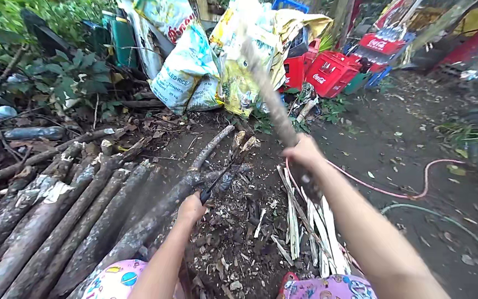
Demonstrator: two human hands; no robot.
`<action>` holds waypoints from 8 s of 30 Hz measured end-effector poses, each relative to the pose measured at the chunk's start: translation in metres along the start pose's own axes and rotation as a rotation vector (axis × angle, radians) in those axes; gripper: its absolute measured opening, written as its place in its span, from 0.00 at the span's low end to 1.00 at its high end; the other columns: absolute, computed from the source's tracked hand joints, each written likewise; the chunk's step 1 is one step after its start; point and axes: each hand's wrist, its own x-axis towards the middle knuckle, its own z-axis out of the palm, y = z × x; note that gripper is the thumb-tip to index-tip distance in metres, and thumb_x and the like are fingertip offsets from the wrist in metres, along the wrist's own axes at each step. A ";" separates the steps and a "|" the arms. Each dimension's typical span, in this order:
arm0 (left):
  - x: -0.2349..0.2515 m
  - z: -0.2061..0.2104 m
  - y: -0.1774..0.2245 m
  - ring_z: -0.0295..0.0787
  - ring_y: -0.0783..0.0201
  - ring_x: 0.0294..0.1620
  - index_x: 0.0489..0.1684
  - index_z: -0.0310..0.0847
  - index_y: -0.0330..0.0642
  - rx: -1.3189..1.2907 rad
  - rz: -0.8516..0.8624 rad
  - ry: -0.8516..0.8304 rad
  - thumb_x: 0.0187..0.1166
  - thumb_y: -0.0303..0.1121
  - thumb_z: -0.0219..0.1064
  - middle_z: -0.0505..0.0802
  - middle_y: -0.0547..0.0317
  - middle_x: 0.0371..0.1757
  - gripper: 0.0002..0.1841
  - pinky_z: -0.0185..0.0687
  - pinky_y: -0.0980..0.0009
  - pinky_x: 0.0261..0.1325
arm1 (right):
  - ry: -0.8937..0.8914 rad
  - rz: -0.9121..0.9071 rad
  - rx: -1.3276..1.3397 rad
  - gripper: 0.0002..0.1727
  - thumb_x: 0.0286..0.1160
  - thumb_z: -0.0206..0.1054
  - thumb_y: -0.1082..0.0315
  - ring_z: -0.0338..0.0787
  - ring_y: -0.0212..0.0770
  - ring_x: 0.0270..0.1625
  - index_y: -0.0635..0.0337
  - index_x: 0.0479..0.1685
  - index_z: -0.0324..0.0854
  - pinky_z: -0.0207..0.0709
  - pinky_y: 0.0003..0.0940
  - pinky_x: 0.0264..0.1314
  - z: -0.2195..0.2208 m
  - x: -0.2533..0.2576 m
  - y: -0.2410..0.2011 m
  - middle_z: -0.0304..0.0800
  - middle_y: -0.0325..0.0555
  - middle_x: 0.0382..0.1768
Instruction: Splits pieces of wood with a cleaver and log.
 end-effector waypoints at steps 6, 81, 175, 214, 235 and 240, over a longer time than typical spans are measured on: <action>0.005 -0.010 -0.004 0.86 0.39 0.71 0.77 0.74 0.38 -0.050 -0.048 0.002 0.78 0.35 0.70 0.88 0.35 0.67 0.27 0.78 0.38 0.72 | 0.530 -0.456 0.369 0.50 0.40 0.81 0.72 0.94 0.39 0.49 0.66 0.77 0.64 0.93 0.41 0.50 -0.051 0.024 -0.067 0.87 0.51 0.56; 0.073 0.141 -0.042 0.90 0.51 0.51 0.80 0.66 0.31 -0.474 -0.292 -0.340 0.79 0.30 0.71 0.88 0.38 0.59 0.30 0.84 0.55 0.61 | -0.013 0.714 0.726 0.29 0.82 0.71 0.65 0.79 0.52 0.77 0.74 0.76 0.72 0.69 0.47 0.82 0.303 -0.087 0.243 0.79 0.66 0.75; 0.019 0.011 0.076 0.82 0.39 0.75 0.65 0.86 0.28 0.126 1.091 -0.341 0.72 0.18 0.73 0.89 0.33 0.69 0.20 0.67 0.47 0.84 | -0.316 0.662 0.955 0.15 0.69 0.59 0.88 0.79 0.35 0.15 0.65 0.52 0.70 0.79 0.28 0.19 0.198 -0.145 0.101 0.77 0.43 0.19; 0.063 -0.042 0.081 0.83 0.40 0.74 0.73 0.75 0.24 -0.458 0.551 0.263 0.87 0.28 0.65 0.86 0.29 0.70 0.21 0.71 0.48 0.82 | -0.275 0.042 0.660 0.22 0.58 0.68 0.77 0.80 0.28 0.15 0.65 0.56 0.71 0.81 0.24 0.21 0.093 -0.163 0.016 0.80 0.33 0.22; -0.040 -0.064 0.062 0.80 0.49 0.73 0.87 0.62 0.36 -0.873 0.310 -0.134 0.98 0.49 0.36 0.81 0.39 0.76 0.31 0.74 0.53 0.74 | -0.299 0.137 0.455 0.22 0.89 0.63 0.61 0.86 0.39 0.37 0.72 0.68 0.71 0.84 0.36 0.46 0.134 -0.100 -0.028 0.82 0.52 0.42; -0.076 -0.047 0.063 0.88 0.64 0.43 0.93 0.40 0.40 -0.834 0.451 -0.156 0.86 0.34 0.65 0.86 0.46 0.55 0.40 0.87 0.67 0.51 | -0.564 -0.084 0.324 0.26 0.97 0.48 0.57 0.86 0.53 0.67 0.68 0.79 0.72 0.75 0.51 0.74 0.129 -0.065 -0.025 0.85 0.64 0.66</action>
